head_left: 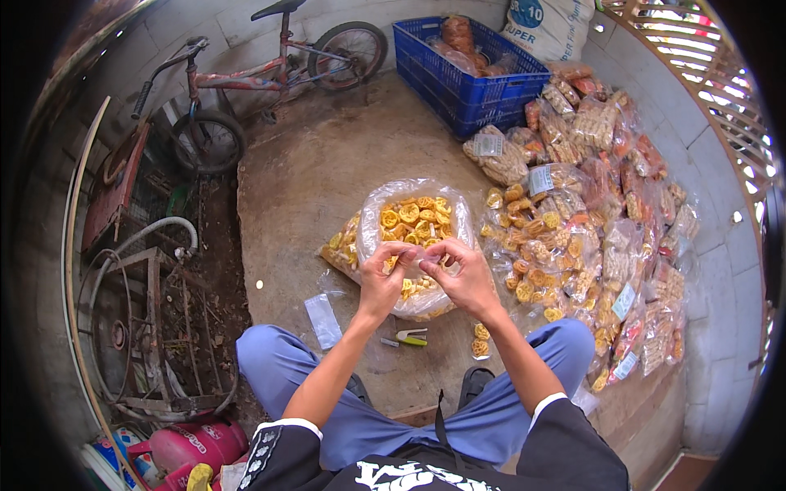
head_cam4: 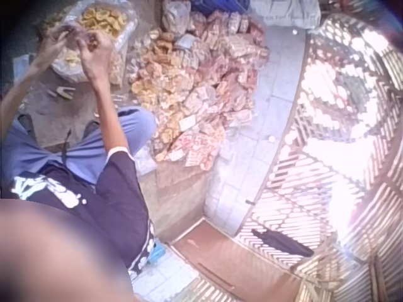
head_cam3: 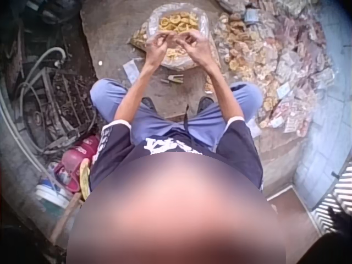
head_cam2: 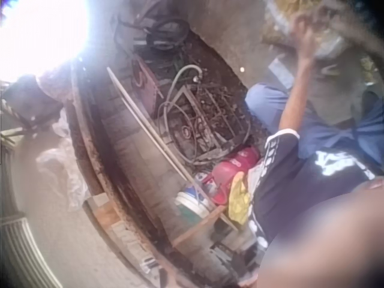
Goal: The person fills small plastic bags with snacks from a large bag by hand and seals the opening of each bag using a handheld sealer tool.
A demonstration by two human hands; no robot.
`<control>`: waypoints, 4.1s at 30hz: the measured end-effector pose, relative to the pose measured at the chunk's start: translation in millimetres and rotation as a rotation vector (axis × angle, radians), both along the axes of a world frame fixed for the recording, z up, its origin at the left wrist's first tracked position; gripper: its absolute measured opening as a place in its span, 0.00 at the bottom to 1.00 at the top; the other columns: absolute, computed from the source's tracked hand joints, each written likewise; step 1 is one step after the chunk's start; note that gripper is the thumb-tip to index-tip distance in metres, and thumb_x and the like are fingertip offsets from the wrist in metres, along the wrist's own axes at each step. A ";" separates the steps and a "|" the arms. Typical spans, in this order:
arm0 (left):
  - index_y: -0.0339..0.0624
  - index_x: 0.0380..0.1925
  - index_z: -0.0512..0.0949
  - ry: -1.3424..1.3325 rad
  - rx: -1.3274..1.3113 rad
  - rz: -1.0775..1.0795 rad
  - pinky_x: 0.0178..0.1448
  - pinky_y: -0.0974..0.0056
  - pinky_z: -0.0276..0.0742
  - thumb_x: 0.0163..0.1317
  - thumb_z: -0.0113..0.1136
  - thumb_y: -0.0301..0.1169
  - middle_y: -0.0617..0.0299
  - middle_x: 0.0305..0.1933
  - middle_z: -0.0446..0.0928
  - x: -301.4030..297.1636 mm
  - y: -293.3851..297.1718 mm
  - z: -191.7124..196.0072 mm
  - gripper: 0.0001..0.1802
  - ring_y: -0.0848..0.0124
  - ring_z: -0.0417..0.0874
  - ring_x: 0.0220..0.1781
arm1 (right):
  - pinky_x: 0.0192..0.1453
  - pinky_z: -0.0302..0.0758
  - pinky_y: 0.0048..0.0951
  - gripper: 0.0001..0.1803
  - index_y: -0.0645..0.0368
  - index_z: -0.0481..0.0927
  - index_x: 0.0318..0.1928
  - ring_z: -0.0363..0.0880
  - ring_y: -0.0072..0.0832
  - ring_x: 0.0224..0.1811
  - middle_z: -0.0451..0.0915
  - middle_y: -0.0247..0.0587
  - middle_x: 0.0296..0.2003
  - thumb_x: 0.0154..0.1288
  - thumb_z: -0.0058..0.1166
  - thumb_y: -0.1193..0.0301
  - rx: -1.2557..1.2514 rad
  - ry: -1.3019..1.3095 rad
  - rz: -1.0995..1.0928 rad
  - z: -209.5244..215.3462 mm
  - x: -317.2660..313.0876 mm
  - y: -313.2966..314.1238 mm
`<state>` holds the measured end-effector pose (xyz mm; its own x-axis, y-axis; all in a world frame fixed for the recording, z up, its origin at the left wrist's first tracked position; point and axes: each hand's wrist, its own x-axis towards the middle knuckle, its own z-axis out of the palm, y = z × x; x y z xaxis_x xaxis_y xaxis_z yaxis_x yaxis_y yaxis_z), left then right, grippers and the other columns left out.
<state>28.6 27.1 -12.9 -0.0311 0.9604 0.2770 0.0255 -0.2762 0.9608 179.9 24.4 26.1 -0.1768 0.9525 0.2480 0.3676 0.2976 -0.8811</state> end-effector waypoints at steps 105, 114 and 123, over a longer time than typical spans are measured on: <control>0.37 0.38 0.79 0.607 -0.074 0.068 0.42 0.63 0.74 0.43 0.70 0.31 0.52 0.34 0.81 -31.2 -12.5 -1.1 0.19 0.61 0.82 0.37 | 0.50 0.60 0.45 0.07 0.52 0.83 0.29 0.71 0.32 0.44 0.77 0.36 0.29 0.50 0.58 0.65 0.001 -1.007 -0.033 -143.9 16.3 8.9; 0.38 0.40 0.78 0.567 -0.050 0.036 0.45 0.63 0.75 0.43 0.70 0.31 0.52 0.36 0.81 -28.0 -6.6 -0.4 0.21 0.61 0.82 0.40 | 0.41 0.66 0.36 0.07 0.58 0.80 0.33 0.76 0.37 0.37 0.79 0.41 0.32 0.54 0.56 0.69 0.108 -0.466 -0.162 -45.0 17.8 19.2; 0.39 0.46 0.75 0.538 -0.032 -0.129 0.48 0.62 0.75 0.43 0.71 0.30 0.53 0.41 0.80 -19.0 -3.9 9.9 0.27 0.61 0.81 0.44 | 0.43 0.69 0.32 0.10 0.58 0.80 0.36 0.76 0.32 0.38 0.79 0.37 0.33 0.50 0.58 0.75 0.514 -0.525 -0.122 18.6 36.0 -4.5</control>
